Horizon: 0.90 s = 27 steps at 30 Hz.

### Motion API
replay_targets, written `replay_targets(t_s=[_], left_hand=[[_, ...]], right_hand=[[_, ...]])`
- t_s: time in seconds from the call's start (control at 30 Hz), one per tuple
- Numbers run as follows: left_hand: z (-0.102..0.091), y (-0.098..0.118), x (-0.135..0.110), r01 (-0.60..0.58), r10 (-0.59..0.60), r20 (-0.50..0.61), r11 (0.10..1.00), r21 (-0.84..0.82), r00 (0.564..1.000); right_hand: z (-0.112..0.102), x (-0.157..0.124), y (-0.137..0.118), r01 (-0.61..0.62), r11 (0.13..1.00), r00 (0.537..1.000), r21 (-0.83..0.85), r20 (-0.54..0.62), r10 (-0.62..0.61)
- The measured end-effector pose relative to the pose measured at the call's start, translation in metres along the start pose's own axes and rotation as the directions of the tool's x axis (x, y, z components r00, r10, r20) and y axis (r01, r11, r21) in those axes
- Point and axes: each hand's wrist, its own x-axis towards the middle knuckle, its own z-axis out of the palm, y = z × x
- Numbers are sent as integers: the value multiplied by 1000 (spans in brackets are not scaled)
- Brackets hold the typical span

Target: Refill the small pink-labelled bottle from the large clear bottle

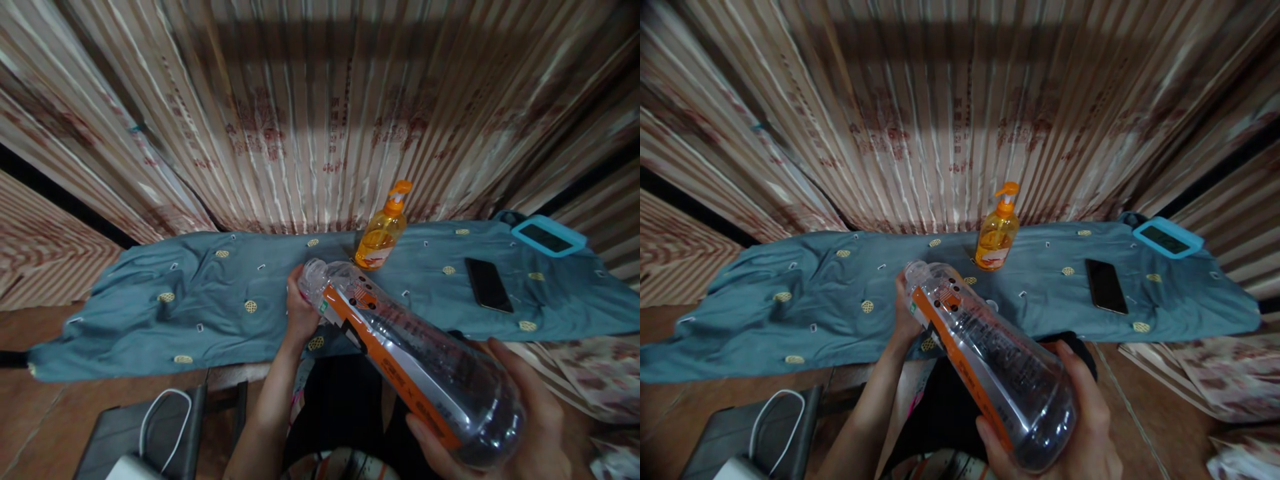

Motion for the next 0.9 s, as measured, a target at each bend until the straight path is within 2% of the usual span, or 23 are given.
replay_targets(t_s=[0.1,0.3,0.47,0.57,0.73,0.9], left_hand=[[0,0,0,7,-7,9,1000,1,1000],[0,-3,1,-7,8,15,1000,-28,1000],[0,-5,1,5,-4,29,999,-32,1000],[-1,-5,0,-11,11,26,1000,-22,1000],[-1,-4,-1,-7,7,23,1000,0,1000],[-1,-5,-1,-22,23,21,1000,-12,1000]], right_hand=[[1,0,3,-15,1000,1000,10,-16,15],[2,3,20,155,988,987,2,-37,-155],[3,8,33,210,976,978,58,-27,-209],[4,6,39,219,975,976,42,-21,-218],[7,-5,51,109,985,993,131,28,-114],[7,-4,54,158,986,987,48,21,-159]])
